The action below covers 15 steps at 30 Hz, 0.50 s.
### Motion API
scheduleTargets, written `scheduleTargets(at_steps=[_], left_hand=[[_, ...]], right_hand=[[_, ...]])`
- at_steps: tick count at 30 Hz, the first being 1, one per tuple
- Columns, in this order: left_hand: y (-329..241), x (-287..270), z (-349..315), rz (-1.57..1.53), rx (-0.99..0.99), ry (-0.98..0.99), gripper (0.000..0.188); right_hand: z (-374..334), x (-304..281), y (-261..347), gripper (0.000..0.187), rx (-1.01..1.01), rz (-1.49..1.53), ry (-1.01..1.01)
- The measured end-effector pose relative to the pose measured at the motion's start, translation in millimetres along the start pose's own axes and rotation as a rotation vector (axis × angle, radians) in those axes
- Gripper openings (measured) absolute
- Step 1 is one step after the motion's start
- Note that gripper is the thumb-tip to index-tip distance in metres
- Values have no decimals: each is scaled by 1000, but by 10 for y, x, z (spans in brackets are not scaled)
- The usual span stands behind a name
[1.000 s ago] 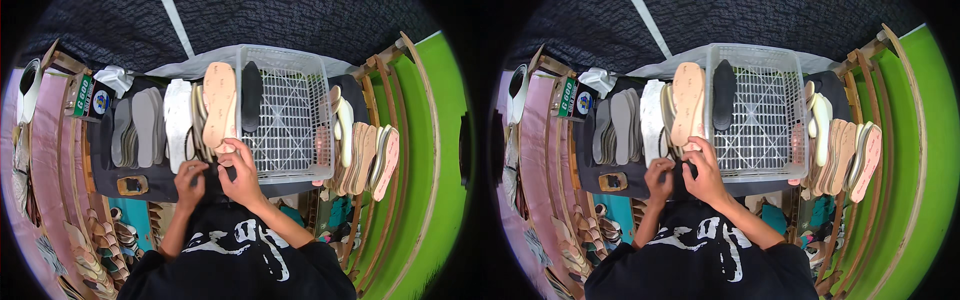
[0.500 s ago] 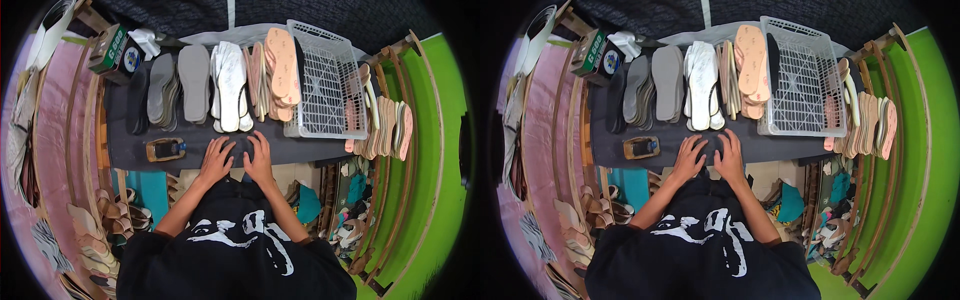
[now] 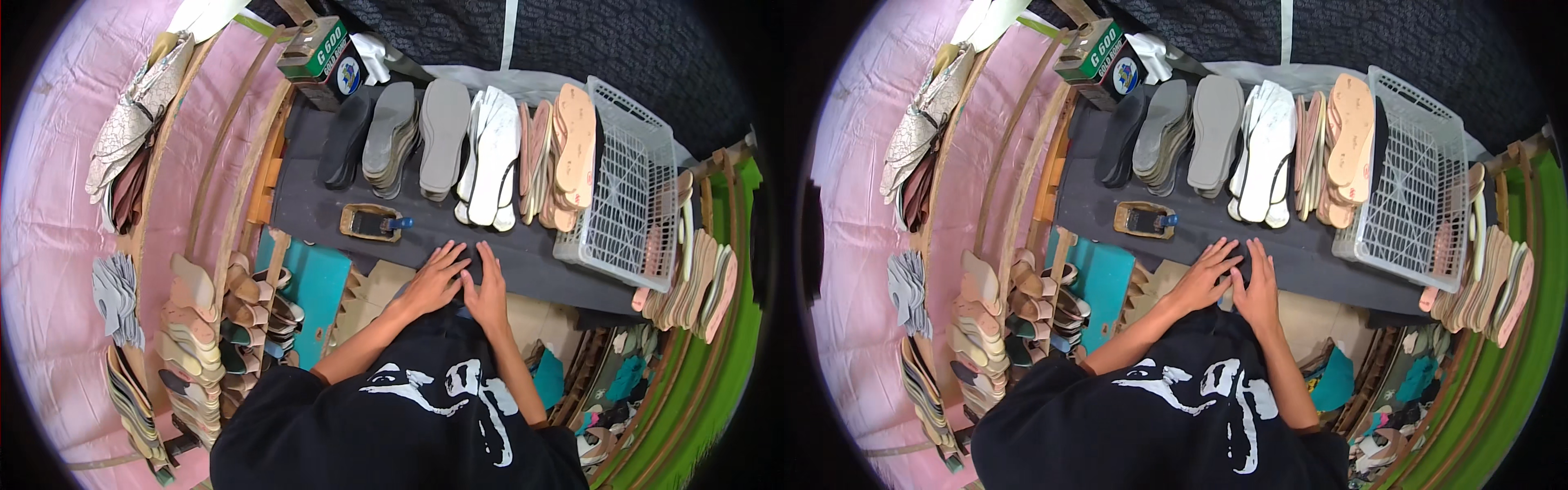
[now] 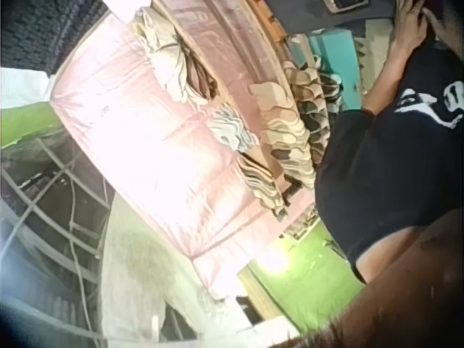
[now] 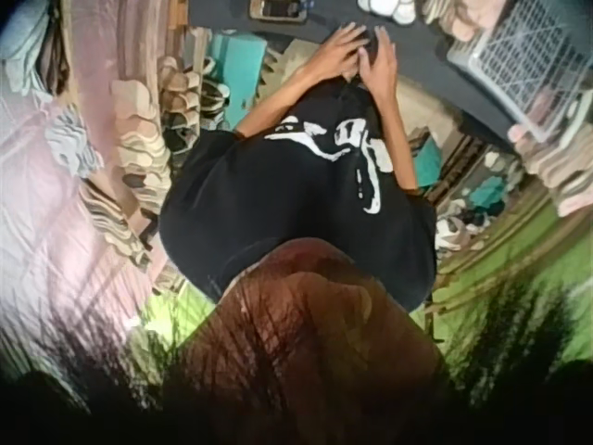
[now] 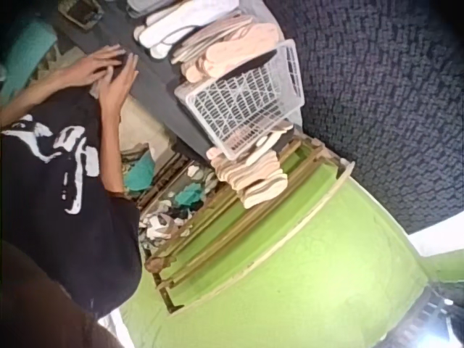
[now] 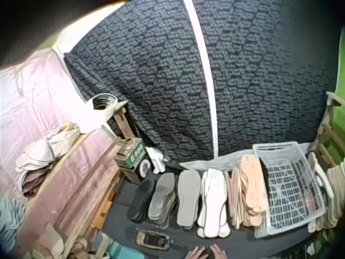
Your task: The person takes a shoe insole, applies adhesive across its surface using a brush dipped into a container of glue, places the coated insole into a basket, and applies adhesive to another shoe insole with the brush.
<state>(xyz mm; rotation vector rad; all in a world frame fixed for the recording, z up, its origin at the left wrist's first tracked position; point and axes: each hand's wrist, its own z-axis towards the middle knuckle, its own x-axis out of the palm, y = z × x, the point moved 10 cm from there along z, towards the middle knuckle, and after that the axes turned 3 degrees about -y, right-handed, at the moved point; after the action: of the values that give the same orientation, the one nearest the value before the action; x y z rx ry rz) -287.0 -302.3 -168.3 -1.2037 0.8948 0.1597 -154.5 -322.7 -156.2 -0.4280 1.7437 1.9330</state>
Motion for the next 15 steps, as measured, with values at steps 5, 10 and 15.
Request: scheduleTargets(at_steps=[5,10,15], left_hand=[[-143,-1063,-223,-197,10,-460,19],[816,-2172,-616,-427,-222,-1028,16],[1396,-2841,-112,94,-252,-823,62]], right_hand=[[372,-156,733,47,-51,217,-136],[710,-8,1748,31,-339,370,-131],[1208,1039,2060,48,-110,714,51]])
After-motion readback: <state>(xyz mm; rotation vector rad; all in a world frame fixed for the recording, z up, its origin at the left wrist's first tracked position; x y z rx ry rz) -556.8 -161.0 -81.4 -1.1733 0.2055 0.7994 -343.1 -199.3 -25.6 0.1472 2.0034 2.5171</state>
